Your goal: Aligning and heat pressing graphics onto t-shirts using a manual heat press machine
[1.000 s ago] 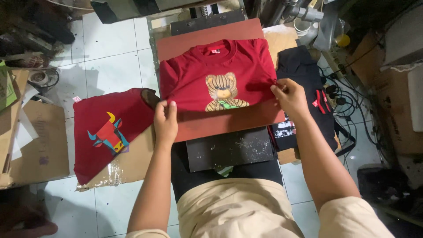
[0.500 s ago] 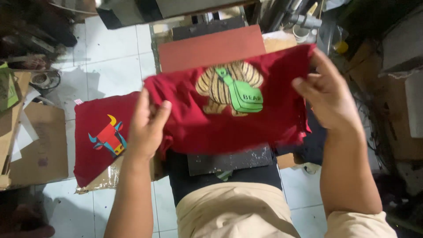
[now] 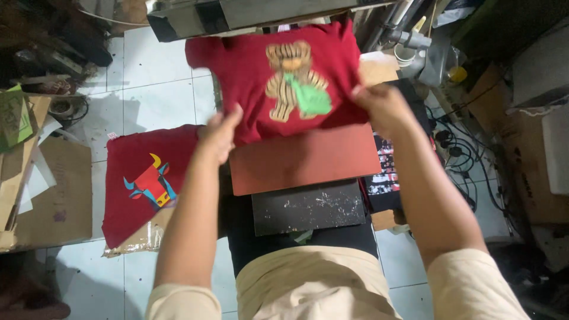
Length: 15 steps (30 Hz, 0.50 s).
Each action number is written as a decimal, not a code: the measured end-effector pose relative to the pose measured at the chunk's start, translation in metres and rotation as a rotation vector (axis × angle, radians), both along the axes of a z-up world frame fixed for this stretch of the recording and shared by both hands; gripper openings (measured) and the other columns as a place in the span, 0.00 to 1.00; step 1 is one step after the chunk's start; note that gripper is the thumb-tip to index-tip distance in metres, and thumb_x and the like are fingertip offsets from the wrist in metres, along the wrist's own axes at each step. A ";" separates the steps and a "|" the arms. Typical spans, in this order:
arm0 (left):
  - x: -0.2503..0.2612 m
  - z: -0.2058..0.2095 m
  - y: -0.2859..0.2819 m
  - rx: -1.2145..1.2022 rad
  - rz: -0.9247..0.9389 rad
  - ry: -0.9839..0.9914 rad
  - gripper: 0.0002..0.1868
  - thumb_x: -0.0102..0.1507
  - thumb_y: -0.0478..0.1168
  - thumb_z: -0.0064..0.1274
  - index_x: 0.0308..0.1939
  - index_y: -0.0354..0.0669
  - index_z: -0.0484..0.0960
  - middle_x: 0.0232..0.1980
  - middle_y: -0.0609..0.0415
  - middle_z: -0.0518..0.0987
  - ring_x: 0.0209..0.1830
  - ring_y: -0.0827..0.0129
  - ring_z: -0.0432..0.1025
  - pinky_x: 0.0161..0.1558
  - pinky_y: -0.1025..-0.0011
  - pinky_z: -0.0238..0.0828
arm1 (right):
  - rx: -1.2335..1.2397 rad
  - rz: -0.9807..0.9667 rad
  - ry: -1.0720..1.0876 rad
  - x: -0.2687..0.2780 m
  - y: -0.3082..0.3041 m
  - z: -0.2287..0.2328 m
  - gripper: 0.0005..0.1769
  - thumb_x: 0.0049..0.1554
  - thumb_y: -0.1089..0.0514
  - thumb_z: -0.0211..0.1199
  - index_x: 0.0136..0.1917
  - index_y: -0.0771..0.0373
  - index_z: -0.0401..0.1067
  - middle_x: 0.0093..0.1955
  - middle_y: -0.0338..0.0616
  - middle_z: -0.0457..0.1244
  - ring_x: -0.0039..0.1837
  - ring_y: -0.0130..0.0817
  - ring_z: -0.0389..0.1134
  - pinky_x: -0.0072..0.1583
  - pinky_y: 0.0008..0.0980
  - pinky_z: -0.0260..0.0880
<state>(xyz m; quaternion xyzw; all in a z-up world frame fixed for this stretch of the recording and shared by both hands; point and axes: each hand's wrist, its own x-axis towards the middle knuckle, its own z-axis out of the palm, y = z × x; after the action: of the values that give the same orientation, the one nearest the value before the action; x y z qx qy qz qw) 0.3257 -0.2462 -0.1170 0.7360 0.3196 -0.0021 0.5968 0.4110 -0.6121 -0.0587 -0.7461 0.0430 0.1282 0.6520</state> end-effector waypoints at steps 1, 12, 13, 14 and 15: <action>0.002 -0.055 0.008 0.025 -0.005 0.117 0.42 0.62 0.66 0.62 0.70 0.42 0.74 0.61 0.34 0.76 0.51 0.44 0.77 0.35 0.46 0.78 | -0.006 -0.003 0.049 0.006 -0.008 -0.050 0.12 0.56 0.59 0.72 0.54 0.61 0.79 0.38 0.45 0.68 0.40 0.36 0.73 0.42 0.35 0.76; -0.062 -0.021 0.000 0.079 -0.066 -0.004 0.27 0.69 0.59 0.54 0.57 0.39 0.80 0.58 0.41 0.79 0.62 0.50 0.72 0.60 0.52 0.68 | 0.121 -0.190 0.039 -0.014 -0.028 -0.105 0.13 0.60 0.53 0.73 0.55 0.59 0.77 0.44 0.42 0.68 0.45 0.33 0.72 0.45 0.33 0.75; -0.067 -0.019 0.000 0.028 -0.100 0.038 0.29 0.68 0.59 0.58 0.59 0.38 0.79 0.60 0.40 0.78 0.64 0.49 0.71 0.62 0.50 0.67 | 0.094 -0.129 0.068 -0.023 -0.024 -0.095 0.15 0.59 0.53 0.73 0.56 0.59 0.77 0.44 0.41 0.67 0.45 0.32 0.71 0.45 0.33 0.75; -0.070 -0.022 -0.002 0.027 -0.101 0.038 0.29 0.68 0.59 0.58 0.59 0.38 0.79 0.60 0.40 0.78 0.64 0.49 0.71 0.62 0.50 0.67 | 0.093 -0.130 0.069 -0.026 -0.028 -0.098 0.15 0.59 0.53 0.73 0.56 0.59 0.77 0.44 0.41 0.67 0.45 0.32 0.71 0.45 0.33 0.75; -0.073 -0.024 -0.003 0.054 -0.143 0.051 0.25 0.69 0.58 0.56 0.54 0.40 0.81 0.55 0.43 0.80 0.59 0.55 0.73 0.58 0.53 0.68 | 0.037 -0.066 0.131 -0.030 -0.032 -0.102 0.16 0.58 0.55 0.73 0.57 0.62 0.76 0.44 0.44 0.67 0.45 0.35 0.71 0.46 0.36 0.75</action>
<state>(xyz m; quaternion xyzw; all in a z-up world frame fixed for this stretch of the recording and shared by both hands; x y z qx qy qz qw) 0.2528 -0.2496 -0.1406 0.7724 0.2813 -0.0548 0.5668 0.3808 -0.6445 -0.1602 -0.7223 0.1077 0.1558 0.6652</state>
